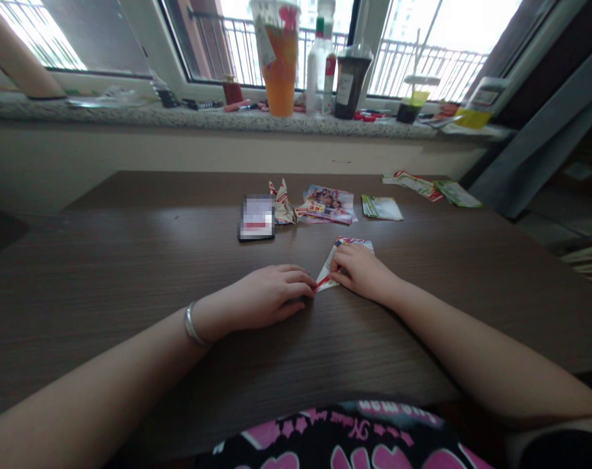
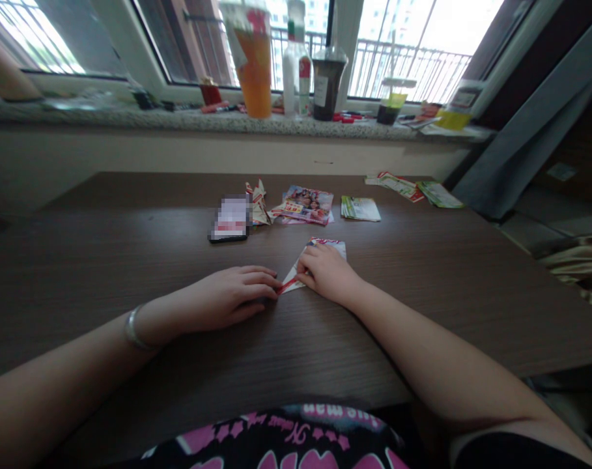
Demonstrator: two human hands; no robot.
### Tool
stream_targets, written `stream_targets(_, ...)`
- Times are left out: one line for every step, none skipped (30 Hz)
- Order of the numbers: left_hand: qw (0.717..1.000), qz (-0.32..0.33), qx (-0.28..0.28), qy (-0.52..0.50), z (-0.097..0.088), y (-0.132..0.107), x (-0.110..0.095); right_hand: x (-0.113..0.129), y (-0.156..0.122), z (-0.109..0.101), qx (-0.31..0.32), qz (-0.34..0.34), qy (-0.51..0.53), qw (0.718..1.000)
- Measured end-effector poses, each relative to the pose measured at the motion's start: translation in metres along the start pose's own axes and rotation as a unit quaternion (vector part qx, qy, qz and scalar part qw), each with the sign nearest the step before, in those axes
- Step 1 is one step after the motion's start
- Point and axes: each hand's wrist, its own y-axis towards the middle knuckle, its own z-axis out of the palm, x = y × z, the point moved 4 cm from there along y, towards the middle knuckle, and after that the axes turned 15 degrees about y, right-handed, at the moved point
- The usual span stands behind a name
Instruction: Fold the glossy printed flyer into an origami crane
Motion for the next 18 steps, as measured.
stream_targets(1.0, 0.001, 0.0, -0.006, 0.001, 0.0, 0.001, 0.0, 0.0, 0.0, 0.001, -0.002, 0.003, 1.0)
stream_targets(1.0, 0.002, -0.002, -0.011, 0.001, -0.001, 0.002, 0.0, -0.001, 0.0, 0.001, -0.003, 0.005, 1.0)
stream_targets(1.0, 0.003, -0.005, -0.016, 0.002, -0.001, 0.002, 0.0, -0.001, 0.0, 0.002, -0.004, 0.007, 1.0)
stream_targets(1.0, 0.004, -0.01, -0.02, 0.002, -0.001, 0.003, -0.001, -0.001, 0.001, 0.002, -0.005, 0.007, 1.0)
stream_targets(1.0, 0.006, -0.014, -0.024, 0.002, -0.001, 0.003, -0.001, -0.001, 0.001, 0.003, -0.006, 0.007, 1.0)
stream_targets(0.999, 0.007, -0.017, -0.028, 0.003, -0.001, 0.004, -0.001, -0.001, 0.001, 0.002, -0.006, 0.007, 1.0)
stream_targets(0.999, 0.008, -0.019, -0.032, 0.003, -0.001, 0.004, -0.002, -0.001, 0.001, 0.002, -0.006, 0.007, 1.0)
stream_targets(0.999, 0.009, -0.02, -0.036, 0.003, -0.002, 0.005, -0.002, -0.001, 0.001, 0.002, -0.006, 0.006, 1.0)
stream_targets(0.999, 0.01, -0.021, -0.039, 0.004, -0.002, 0.005, -0.002, -0.001, 0.001, 0.001, -0.006, 0.006, 1.0)
stream_targets(0.999, 0.009, -0.022, -0.039, 0.004, -0.002, 0.005, -0.001, -0.001, 0.001, 0.0, -0.006, 0.004, 1.0)
stream_targets(0.999, 0.007, -0.023, -0.039, 0.005, -0.002, 0.005, 0.0, -0.001, 0.0, 0.0, -0.006, 0.001, 1.0)
stream_targets(0.999, 0.002, -0.023, -0.036, 0.005, -0.002, 0.006, 0.001, -0.001, 0.0, 0.0, -0.006, -0.004, 1.0)
stream_targets(0.999, -0.005, -0.023, -0.03, 0.006, -0.002, 0.006, 0.004, -0.001, -0.001, 0.001, -0.007, -0.012, 1.0)
stream_targets(0.999, -0.013, -0.023, -0.022, 0.006, -0.002, 0.006, 0.007, -0.002, -0.002, 0.001, -0.01, -0.022, 1.0)
stream_targets(0.999, -0.018, -0.024, -0.013, 0.006, -0.002, 0.006, 0.01, -0.002, -0.002, 0.001, -0.014, -0.035, 0.999)
stream_targets(1.0, -0.018, -0.026, -0.001, 0.006, -0.001, 0.005, 0.013, -0.003, -0.003, -0.003, -0.018, -0.05, 0.999)
stream_targets(0.999, -0.014, -0.027, 0.012, 0.006, -0.001, 0.004, 0.015, -0.003, -0.004, -0.006, -0.021, -0.06, 0.998)
stream_targets(0.999, -0.008, -0.028, 0.025, 0.006, 0.0, 0.003, 0.018, -0.003, -0.005, -0.007, -0.021, -0.067, 0.998)
